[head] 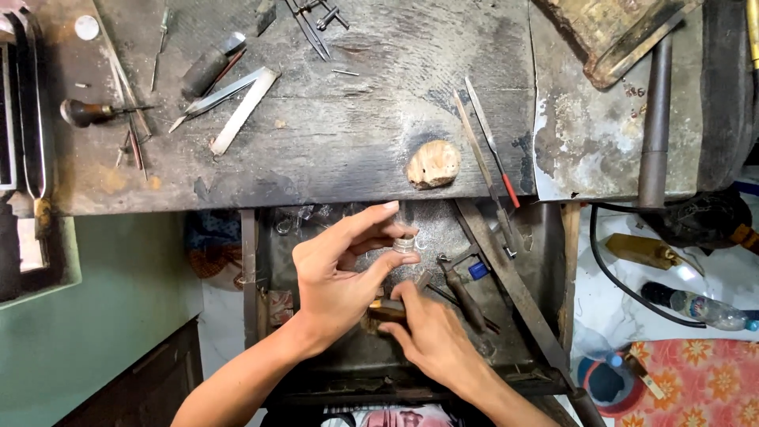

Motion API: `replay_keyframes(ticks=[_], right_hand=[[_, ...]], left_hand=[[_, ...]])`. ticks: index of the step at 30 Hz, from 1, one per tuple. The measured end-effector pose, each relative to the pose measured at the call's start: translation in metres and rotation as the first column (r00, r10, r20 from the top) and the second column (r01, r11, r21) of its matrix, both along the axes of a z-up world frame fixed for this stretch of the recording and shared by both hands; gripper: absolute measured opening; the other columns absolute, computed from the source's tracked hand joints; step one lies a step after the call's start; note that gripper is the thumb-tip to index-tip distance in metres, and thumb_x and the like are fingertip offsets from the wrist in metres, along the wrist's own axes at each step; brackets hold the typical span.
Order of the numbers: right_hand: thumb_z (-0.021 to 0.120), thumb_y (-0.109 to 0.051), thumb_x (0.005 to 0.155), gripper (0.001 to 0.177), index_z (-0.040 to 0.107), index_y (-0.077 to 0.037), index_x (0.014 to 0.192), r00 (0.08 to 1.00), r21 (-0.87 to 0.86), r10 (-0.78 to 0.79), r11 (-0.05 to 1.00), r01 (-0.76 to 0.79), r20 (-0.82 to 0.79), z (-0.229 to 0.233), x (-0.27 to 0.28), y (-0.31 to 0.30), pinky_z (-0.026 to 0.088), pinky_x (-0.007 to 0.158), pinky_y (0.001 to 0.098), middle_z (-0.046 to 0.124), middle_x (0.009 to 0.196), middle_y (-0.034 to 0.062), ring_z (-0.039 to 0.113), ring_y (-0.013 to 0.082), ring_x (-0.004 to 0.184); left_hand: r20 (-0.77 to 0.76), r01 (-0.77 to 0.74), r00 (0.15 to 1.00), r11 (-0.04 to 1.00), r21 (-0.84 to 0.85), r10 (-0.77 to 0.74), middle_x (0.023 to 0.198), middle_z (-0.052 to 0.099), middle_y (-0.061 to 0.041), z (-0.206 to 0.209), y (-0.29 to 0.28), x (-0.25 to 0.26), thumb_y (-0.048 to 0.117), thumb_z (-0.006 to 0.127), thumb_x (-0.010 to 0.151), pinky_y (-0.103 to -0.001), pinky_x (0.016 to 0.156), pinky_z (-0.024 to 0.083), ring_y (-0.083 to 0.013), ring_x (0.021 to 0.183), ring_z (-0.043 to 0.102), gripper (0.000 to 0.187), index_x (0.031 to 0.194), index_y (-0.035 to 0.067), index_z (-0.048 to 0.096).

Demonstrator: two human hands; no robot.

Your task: Sawing a metal ring on a jeweler's workbench.

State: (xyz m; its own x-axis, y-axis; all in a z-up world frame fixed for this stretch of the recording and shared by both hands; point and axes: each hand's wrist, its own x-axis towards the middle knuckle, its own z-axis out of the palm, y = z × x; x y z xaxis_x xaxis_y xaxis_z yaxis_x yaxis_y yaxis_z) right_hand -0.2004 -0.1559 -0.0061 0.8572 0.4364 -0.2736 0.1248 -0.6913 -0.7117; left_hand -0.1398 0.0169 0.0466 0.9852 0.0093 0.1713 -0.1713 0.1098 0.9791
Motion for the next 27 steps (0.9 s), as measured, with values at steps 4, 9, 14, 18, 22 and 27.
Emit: replay_keyframes(ticks=[4, 9, 14, 18, 22, 27], right_hand=[[0.072, -0.008, 0.085, 0.028, 0.057, -0.007, 0.109, 0.995, -0.05, -0.096, 0.994, 0.098, 0.03, 0.031, 0.011, -0.021, 0.062, 0.053, 0.0309, 0.077, 0.092, 0.0069, 0.074, 0.0184, 0.062], [0.083, 0.011, 0.082, 0.041, 0.064, 0.013, 0.118, 0.652, 0.103, -0.45, 0.861, 0.498, 0.611, 0.083, 0.012, -0.035, 0.057, 0.081, 0.0339, 0.074, 0.109, 0.0213, 0.072, 0.0266, 0.087], [0.08, 0.013, 0.079, 0.044, 0.064, 0.01, 0.12, 0.666, 0.289, -0.324, 0.943, 0.167, 0.672, 0.045, 0.051, -0.04, 0.065, 0.084, 0.0338, 0.076, 0.11, 0.0238, 0.077, 0.029, 0.09], [0.082, 0.006, 0.09, 0.036, 0.065, 0.013, 0.12, 0.547, 0.3, -0.472, 0.876, 0.377, 0.692, 0.072, 0.048, -0.033, 0.033, 0.049, 0.0235, 0.076, 0.096, 0.017, 0.045, 0.0105, 0.054], [0.079, 0.017, 0.078, 0.038, 0.067, 0.01, 0.114, 0.684, 0.315, -0.36, 0.929, 0.197, 0.635, 0.065, 0.064, -0.032, 0.063, 0.083, 0.0325, 0.075, 0.109, 0.0214, 0.075, 0.0265, 0.088], [0.075, 0.005, 0.09, 0.047, 0.05, 0.014, 0.13, 0.585, 0.469, -0.605, 0.794, 0.388, 0.54, 0.055, 0.048, -0.034, 0.064, 0.082, 0.0332, 0.067, 0.112, 0.0296, 0.074, 0.0346, 0.092]], left_hand=[[0.011, -0.012, 1.0, 1.0, 0.017, 0.012, 0.11, 0.073, -0.016, -0.003, -0.001, -0.002, -0.021, 0.074, 0.08, -0.029, 0.084, 0.072, -0.0241, 0.102, 0.077, 0.054, 0.129, -0.003, 0.06], [0.067, -0.033, 0.997, 0.995, 0.093, 0.027, 0.108, 0.074, -0.015, -0.005, -0.002, 0.001, -0.018, 0.077, 0.08, -0.028, 0.084, 0.071, -0.0216, 0.099, 0.077, 0.052, 0.128, -0.003, 0.061], [0.262, -0.118, 0.965, 0.865, 0.487, -0.016, 0.107, 0.079, -0.011, -0.02, 0.003, -0.001, -0.011, 0.081, 0.073, -0.027, 0.07, 0.06, -0.0169, 0.081, 0.076, 0.053, 0.123, 0.001, 0.067], [0.068, -0.007, 0.998, 0.96, 0.28, -0.013, 0.103, 0.077, -0.011, -0.023, 0.004, 0.001, -0.014, 0.077, 0.078, -0.024, 0.079, 0.067, -0.0169, 0.094, 0.079, 0.051, 0.125, -0.002, 0.061], [0.029, -0.004, 1.0, 0.985, 0.17, -0.001, 0.099, 0.077, -0.014, -0.028, 0.005, 0.008, -0.015, 0.079, 0.075, -0.025, 0.073, 0.067, -0.0186, 0.087, 0.079, 0.05, 0.121, -0.003, 0.062], [-0.051, 0.055, 0.997, 0.998, -0.01, -0.055, 0.099, 0.076, -0.018, -0.03, 0.006, 0.009, -0.018, 0.075, 0.078, -0.027, 0.077, 0.069, -0.0221, 0.084, 0.079, 0.042, 0.116, -0.007, 0.062]])
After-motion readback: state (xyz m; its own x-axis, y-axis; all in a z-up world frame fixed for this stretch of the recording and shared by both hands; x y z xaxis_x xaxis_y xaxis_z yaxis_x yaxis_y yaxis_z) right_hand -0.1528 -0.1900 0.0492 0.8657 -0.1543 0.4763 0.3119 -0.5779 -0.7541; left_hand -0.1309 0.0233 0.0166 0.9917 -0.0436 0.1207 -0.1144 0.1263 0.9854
